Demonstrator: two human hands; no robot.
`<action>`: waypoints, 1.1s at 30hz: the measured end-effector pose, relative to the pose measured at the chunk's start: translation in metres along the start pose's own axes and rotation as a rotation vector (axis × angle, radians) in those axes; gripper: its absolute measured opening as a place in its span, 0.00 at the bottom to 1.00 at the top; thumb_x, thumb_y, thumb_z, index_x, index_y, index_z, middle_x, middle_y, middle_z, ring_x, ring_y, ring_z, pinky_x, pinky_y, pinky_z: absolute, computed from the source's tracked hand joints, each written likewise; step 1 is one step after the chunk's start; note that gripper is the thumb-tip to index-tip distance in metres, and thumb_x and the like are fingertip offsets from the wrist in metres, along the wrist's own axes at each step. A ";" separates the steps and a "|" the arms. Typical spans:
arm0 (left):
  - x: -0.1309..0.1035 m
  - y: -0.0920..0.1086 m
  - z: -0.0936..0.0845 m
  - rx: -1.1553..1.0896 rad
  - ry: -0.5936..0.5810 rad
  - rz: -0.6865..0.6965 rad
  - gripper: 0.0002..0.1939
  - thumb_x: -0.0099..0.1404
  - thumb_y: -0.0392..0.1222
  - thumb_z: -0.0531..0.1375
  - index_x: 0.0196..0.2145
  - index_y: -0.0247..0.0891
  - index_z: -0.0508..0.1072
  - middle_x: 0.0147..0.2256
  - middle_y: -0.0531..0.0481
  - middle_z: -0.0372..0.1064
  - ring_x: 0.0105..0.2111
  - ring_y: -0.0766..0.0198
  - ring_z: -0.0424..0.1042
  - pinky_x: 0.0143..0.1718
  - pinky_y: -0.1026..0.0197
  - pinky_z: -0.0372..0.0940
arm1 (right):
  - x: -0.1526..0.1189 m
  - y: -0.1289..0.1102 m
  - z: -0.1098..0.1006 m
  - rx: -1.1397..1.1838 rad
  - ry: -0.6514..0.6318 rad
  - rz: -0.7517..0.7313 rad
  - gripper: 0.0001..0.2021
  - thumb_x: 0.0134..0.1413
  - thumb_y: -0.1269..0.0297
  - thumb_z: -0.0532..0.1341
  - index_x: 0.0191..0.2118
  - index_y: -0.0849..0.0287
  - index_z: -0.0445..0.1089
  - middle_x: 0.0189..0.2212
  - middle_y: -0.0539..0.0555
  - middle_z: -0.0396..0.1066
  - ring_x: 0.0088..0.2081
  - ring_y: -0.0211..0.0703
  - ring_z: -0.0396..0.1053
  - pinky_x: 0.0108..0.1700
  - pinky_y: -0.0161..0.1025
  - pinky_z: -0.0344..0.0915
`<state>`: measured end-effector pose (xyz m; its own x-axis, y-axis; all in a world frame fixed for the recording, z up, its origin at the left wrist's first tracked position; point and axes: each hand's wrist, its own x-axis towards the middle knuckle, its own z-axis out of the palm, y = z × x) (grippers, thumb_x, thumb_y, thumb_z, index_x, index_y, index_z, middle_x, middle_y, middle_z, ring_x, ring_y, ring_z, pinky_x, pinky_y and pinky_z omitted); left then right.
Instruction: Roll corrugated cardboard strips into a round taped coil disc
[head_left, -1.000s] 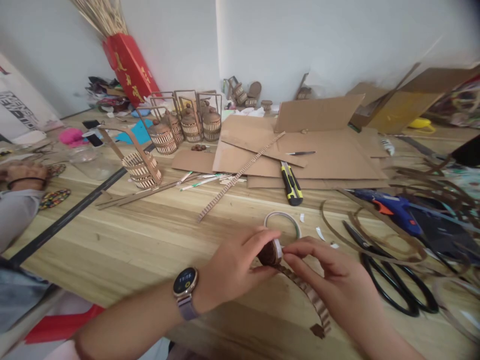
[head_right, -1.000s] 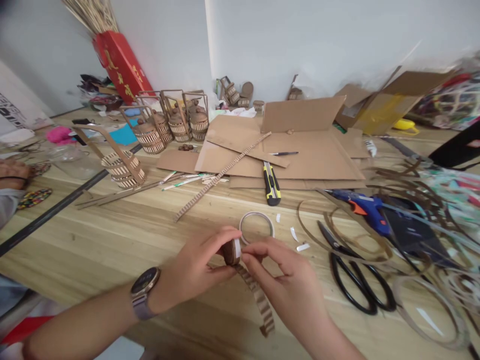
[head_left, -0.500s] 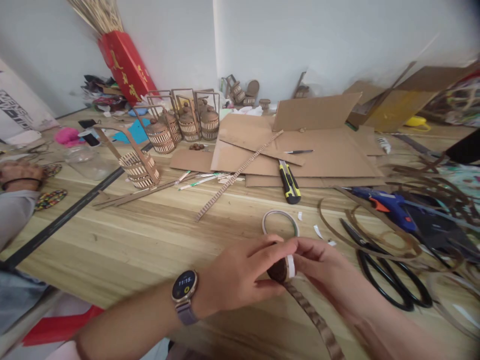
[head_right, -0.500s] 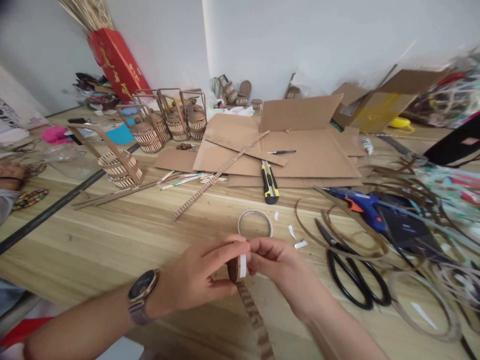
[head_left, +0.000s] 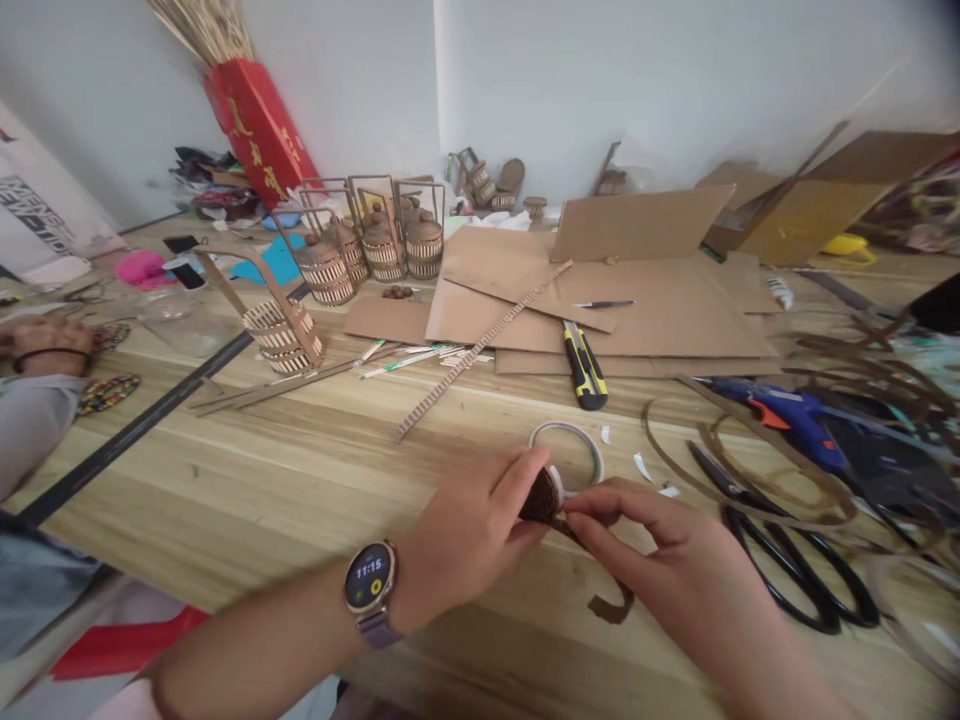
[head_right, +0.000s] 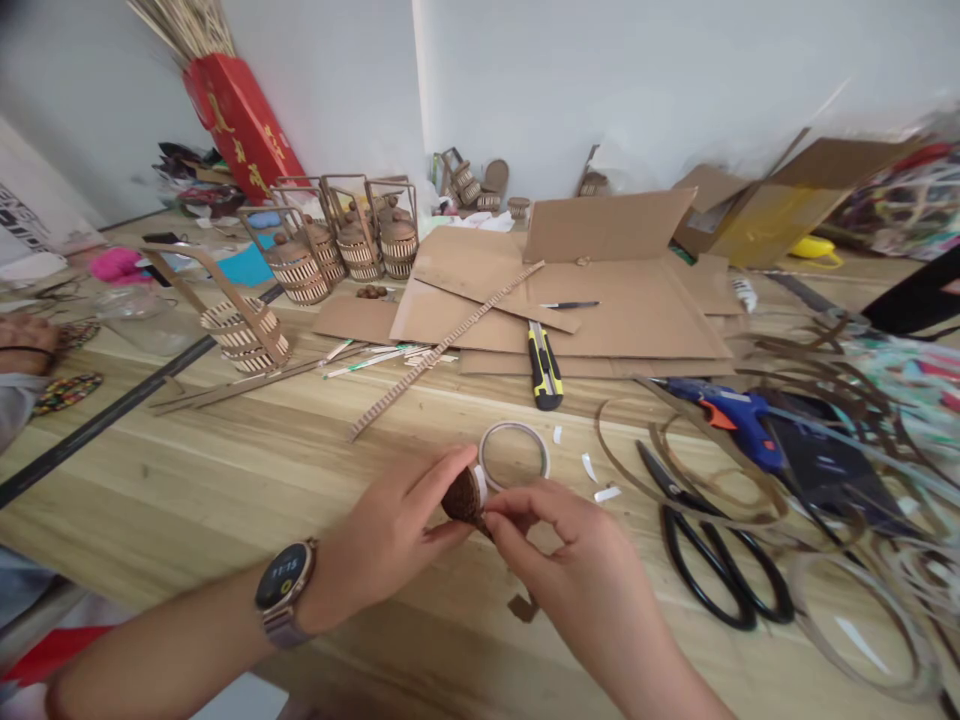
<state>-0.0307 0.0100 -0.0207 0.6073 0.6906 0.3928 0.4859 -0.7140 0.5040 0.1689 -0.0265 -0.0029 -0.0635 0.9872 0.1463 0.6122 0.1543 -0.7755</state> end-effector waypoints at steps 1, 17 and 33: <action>0.000 0.000 0.000 0.017 -0.002 0.006 0.31 0.65 0.33 0.62 0.62 0.38 0.54 0.54 0.38 0.69 0.51 0.51 0.73 0.49 0.50 0.72 | 0.000 0.000 0.001 -0.017 0.026 -0.017 0.07 0.54 0.59 0.63 0.31 0.50 0.78 0.27 0.49 0.78 0.28 0.43 0.76 0.25 0.35 0.72; -0.003 0.004 0.003 0.105 -0.073 -0.009 0.31 0.68 0.36 0.60 0.63 0.37 0.50 0.56 0.35 0.67 0.53 0.47 0.72 0.49 0.46 0.73 | -0.002 0.003 0.007 -0.198 0.081 -0.160 0.09 0.59 0.58 0.60 0.32 0.50 0.77 0.27 0.49 0.78 0.28 0.45 0.75 0.31 0.40 0.72; -0.004 0.005 0.004 0.102 -0.111 -0.010 0.29 0.67 0.34 0.59 0.63 0.34 0.54 0.55 0.34 0.67 0.52 0.48 0.72 0.49 0.47 0.73 | -0.002 0.006 0.011 -0.405 0.084 -0.412 0.09 0.64 0.66 0.55 0.34 0.54 0.72 0.26 0.50 0.75 0.27 0.41 0.72 0.34 0.41 0.62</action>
<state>-0.0281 0.0031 -0.0222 0.6652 0.6849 0.2974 0.5506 -0.7189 0.4243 0.1640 -0.0267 -0.0140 -0.3076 0.8399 0.4472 0.8040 0.4808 -0.3499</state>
